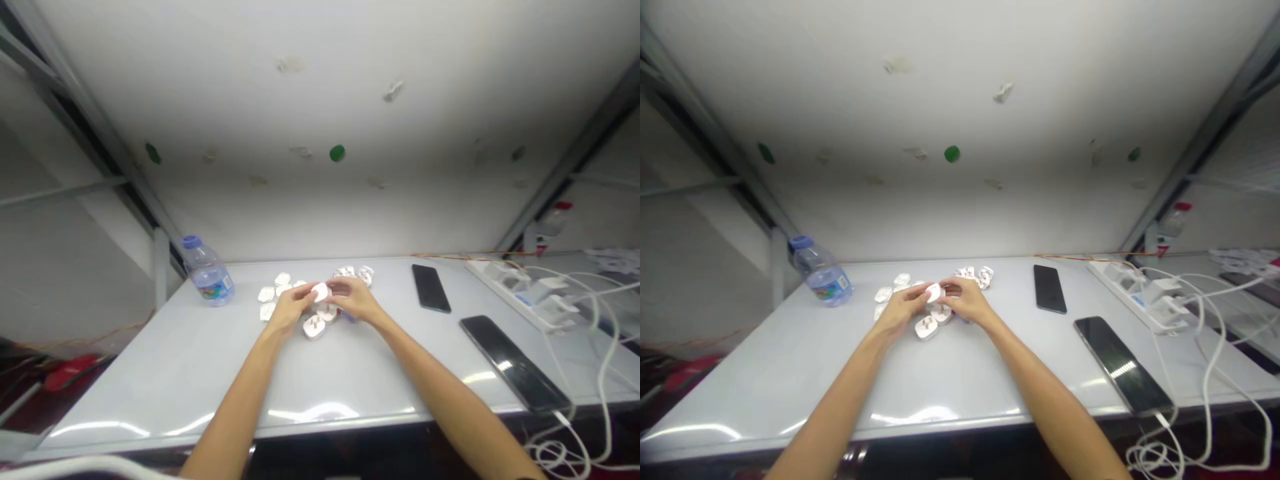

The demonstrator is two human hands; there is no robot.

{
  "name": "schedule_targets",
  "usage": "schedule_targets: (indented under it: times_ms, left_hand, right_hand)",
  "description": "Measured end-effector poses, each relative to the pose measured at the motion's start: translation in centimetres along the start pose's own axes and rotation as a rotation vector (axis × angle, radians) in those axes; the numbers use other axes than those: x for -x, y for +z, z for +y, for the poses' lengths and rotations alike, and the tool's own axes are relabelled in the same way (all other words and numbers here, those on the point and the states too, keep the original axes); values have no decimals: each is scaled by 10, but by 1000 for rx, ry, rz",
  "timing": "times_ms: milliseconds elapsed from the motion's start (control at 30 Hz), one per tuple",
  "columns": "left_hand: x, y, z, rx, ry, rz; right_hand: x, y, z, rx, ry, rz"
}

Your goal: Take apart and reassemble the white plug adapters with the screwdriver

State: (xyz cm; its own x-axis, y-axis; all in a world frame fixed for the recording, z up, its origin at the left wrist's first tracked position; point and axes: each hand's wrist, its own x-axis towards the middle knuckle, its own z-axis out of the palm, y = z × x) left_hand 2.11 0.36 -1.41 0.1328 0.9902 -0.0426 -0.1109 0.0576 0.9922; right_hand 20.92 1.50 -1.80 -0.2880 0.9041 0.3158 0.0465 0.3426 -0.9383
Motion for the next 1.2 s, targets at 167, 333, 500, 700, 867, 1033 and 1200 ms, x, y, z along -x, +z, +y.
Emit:
schedule_targets:
  times_ms: [167,333,500,700,867,1033,1200]
  left_hand:
    - [4,0,5,217,-150,-87]
    - [2,-3,5,241,-130,-64]
    - [2,-1,2,176,-43,-19]
    - [1,7,-6,-22,93,34]
    - [-5,3,-14,-553,374,202]
    - [-8,-6,-23,-938,388,328]
    - [-9,-8,-25,-972,323,331]
  right_hand:
    - [1,0,-6,33,-3,-13]
    - [2,1,-9,35,-18,-38]
    - [3,2,-9,119,-43,6]
    - [1,0,-3,246,14,27]
    - [0,-11,0,591,-168,61]
    - [2,-17,2,869,-244,-20]
    - [3,-15,6,971,-223,-159]
